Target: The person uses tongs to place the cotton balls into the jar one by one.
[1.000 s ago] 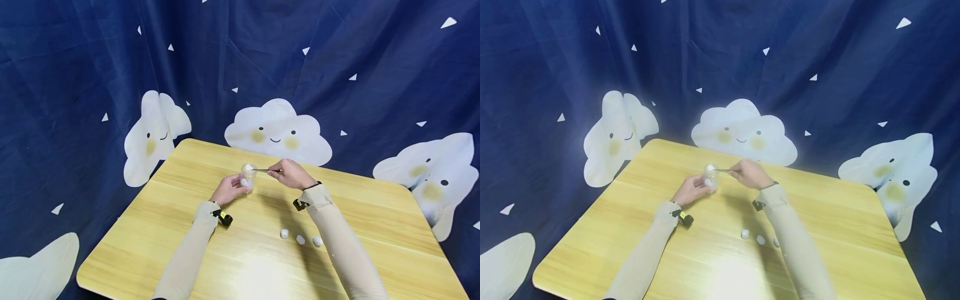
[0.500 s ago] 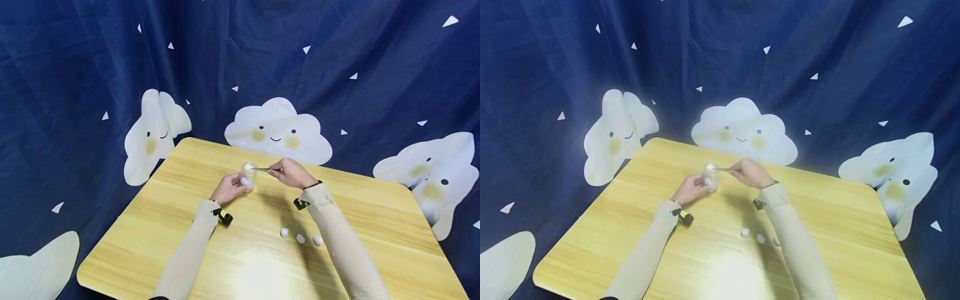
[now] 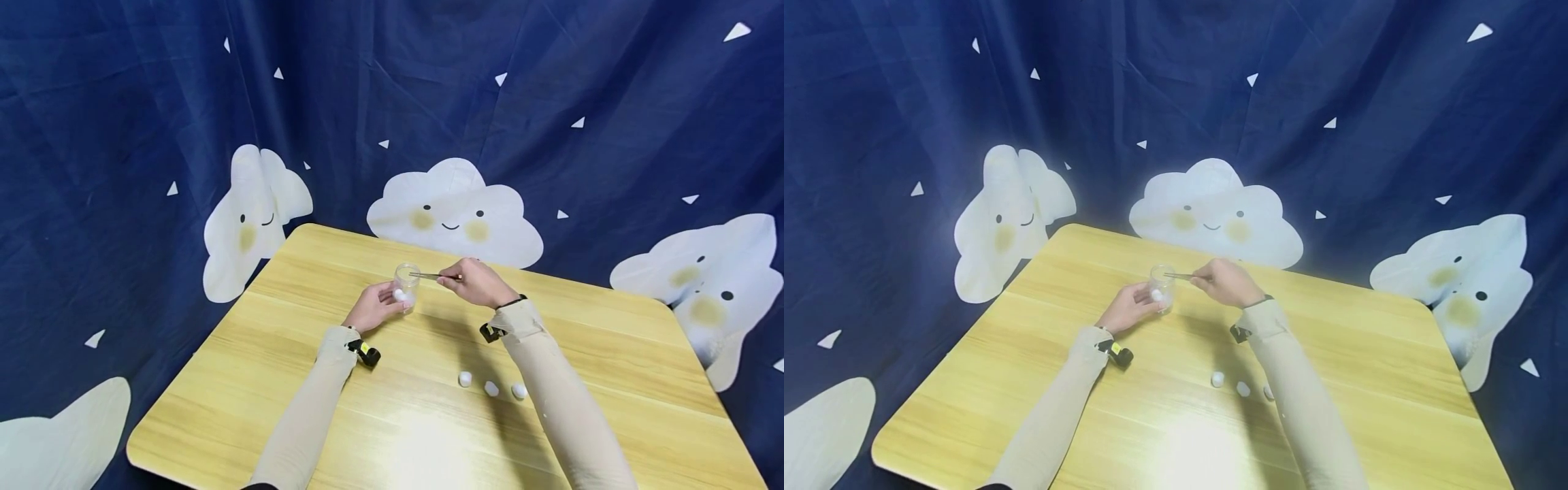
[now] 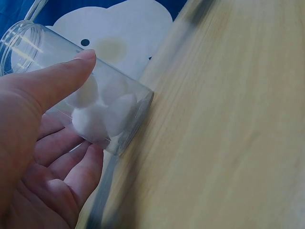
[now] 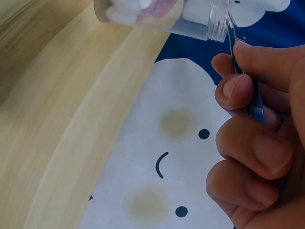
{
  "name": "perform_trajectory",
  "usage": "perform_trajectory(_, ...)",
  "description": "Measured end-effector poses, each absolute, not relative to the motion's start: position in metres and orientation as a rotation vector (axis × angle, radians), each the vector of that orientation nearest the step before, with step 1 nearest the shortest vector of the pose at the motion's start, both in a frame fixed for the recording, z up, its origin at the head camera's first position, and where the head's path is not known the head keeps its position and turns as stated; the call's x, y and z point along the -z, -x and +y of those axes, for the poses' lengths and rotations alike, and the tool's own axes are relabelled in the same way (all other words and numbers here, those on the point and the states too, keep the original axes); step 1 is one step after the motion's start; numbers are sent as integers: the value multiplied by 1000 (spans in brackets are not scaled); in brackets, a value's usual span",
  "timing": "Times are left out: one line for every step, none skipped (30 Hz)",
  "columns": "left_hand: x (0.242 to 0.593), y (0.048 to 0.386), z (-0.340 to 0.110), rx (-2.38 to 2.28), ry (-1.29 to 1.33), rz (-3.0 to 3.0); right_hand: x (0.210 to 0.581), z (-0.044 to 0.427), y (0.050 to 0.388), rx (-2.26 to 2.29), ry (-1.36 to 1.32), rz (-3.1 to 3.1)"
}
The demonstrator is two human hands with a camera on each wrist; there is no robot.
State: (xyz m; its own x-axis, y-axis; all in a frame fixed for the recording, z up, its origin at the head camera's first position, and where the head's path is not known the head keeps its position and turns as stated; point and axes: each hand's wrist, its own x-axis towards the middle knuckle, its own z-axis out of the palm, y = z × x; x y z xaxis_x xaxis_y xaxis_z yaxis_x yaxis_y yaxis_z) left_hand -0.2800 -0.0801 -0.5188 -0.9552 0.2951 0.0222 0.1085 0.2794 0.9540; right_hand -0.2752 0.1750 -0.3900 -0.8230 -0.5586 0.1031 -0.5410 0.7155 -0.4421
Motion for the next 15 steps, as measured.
perform_trajectory(519,280,-80,-1760,-379,2379,390,175,275,723,921,2873)
perform_trajectory(519,280,-80,-1764,-377,2376,391,175,275,725,922,2871)
perform_trajectory(519,279,-80,-1768,-375,2372,391,175,275,724,924,2871)
perform_trajectory(519,279,-80,-1769,-374,2372,391,175,275,727,922,2869)
perform_trajectory(520,279,-80,-1770,-373,2371,391,175,275,729,922,2867)
perform_trajectory(520,280,-81,-1768,-371,2371,391,175,275,728,923,2869)
perform_trajectory(521,280,-81,-1765,-369,2371,391,175,274,728,924,2870)
perform_trajectory(521,280,-81,-1761,-367,2371,391,175,274,730,927,2870)
perform_trajectory(521,280,-81,-1754,-366,2372,391,175,273,728,932,2872)
perform_trajectory(521,280,-81,-1749,-366,2375,390,175,272,729,933,2872)
perform_trajectory(521,280,-81,-1746,-367,2374,390,176,272,729,934,2873)
perform_trajectory(520,280,-81,-1742,-368,2376,389,176,271,732,934,2873)
perform_trajectory(520,280,-81,-1740,-368,2379,389,177,270,738,933,2870)
perform_trajectory(520,280,-81,-1739,-370,2379,388,177,269,743,933,2868)
perform_trajectory(519,280,-81,-1738,-370,2380,387,178,268,748,931,2870)
